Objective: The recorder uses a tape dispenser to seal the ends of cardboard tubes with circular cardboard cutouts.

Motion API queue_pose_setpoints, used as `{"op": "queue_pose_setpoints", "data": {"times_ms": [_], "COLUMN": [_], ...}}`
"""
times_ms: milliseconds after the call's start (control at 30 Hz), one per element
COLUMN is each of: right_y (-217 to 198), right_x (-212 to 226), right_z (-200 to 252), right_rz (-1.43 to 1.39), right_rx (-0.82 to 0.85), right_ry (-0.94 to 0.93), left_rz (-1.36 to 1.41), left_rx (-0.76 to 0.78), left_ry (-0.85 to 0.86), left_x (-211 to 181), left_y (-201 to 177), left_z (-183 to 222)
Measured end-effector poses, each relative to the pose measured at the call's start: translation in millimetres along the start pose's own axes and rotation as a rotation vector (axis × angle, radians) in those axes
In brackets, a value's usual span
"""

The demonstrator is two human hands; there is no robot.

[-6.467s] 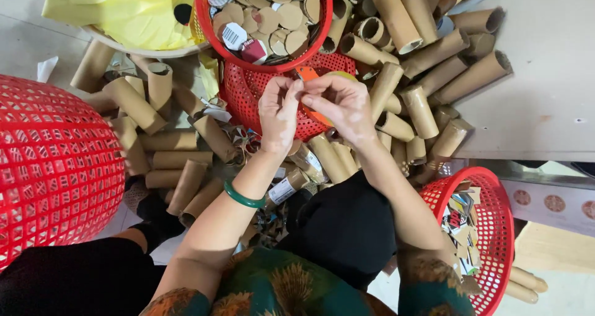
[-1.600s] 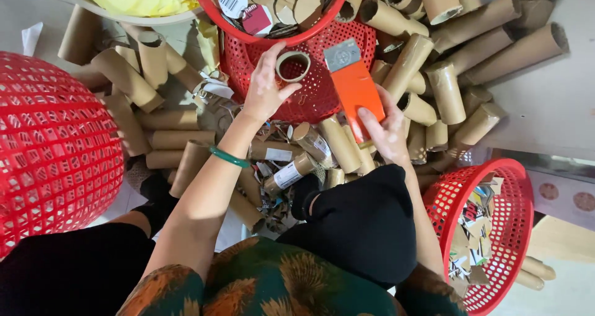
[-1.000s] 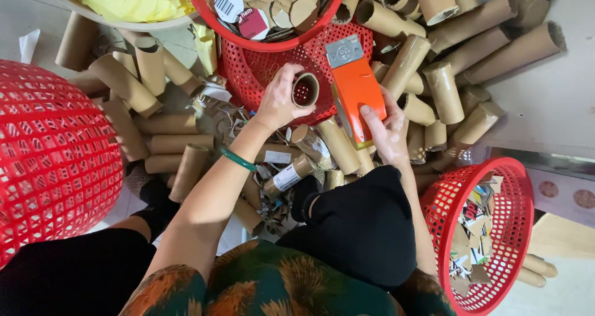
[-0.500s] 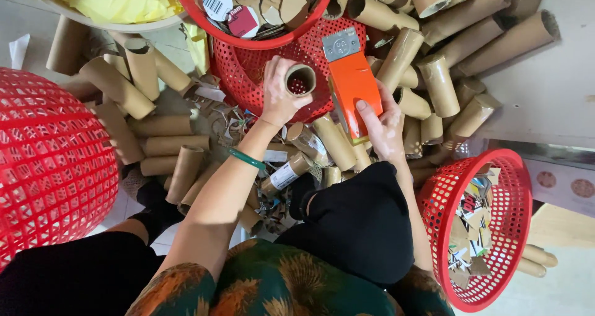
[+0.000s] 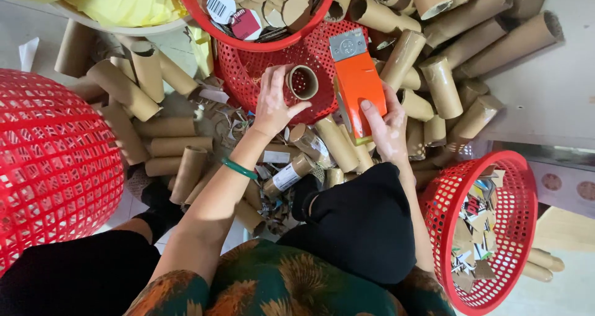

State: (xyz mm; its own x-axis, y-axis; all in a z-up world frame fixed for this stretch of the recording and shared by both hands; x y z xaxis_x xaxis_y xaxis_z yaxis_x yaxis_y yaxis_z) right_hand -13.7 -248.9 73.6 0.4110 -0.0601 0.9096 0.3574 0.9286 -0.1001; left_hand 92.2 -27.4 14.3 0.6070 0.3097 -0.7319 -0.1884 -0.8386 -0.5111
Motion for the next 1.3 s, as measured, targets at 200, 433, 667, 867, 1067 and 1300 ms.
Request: {"op": "queue_pose_setpoints", "data": {"times_ms": [200, 433, 667, 867, 1067, 1300], "right_y": [4.0, -1.6, -4.6, -14.8, -18.1, -22.2], "right_x": [1.2, -7.5, -3.7, -2.5, -0.1, 2.6], "right_z": [-0.8, -3.9, 1.6, 4.4, 10.0, 18.6], "right_rz": [-0.020, -0.042, 0.046, 0.089, 0.030, 0.169], "right_rx": [0.016, 0.025, -0.008, -0.035, -0.021, -0.030], "right_ry": [-0.012, -0.044, -0.015, -0.012, -0.020, -0.062], "left_rz": [-0.029, -0.394, -0.768, -0.047, 0.557, 0.384], "left_rx": [0.057, -0.139, -0.157, -0.302, -0.043, -0.101], "left_ry": [0.023, -0.039, -0.076, -0.223, -0.519, -0.290], "left_x": [-30.2, 62.7, 129.8, 131.8, 32.2, 7.6], "left_y": [-31.7, -89.0, -112.9, -121.7, -54.3, -47.0], "left_z": [-23.7, -55.9, -98.4, -78.2, -46.3, -44.9]}}
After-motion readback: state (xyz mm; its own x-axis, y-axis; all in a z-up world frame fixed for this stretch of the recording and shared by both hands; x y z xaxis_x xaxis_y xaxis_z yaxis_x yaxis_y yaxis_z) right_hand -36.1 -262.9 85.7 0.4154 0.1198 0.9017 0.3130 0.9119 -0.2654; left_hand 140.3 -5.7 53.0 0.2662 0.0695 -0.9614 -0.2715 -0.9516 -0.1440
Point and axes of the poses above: each hand's wrist, its own z-axis away from the middle knuckle, its own y-axis out of the palm, x = y × z, the point moved 10 cm from there along -z, towards the middle knuckle, and after that the axes turned 11 degrees about y, right-handed, at the moved point
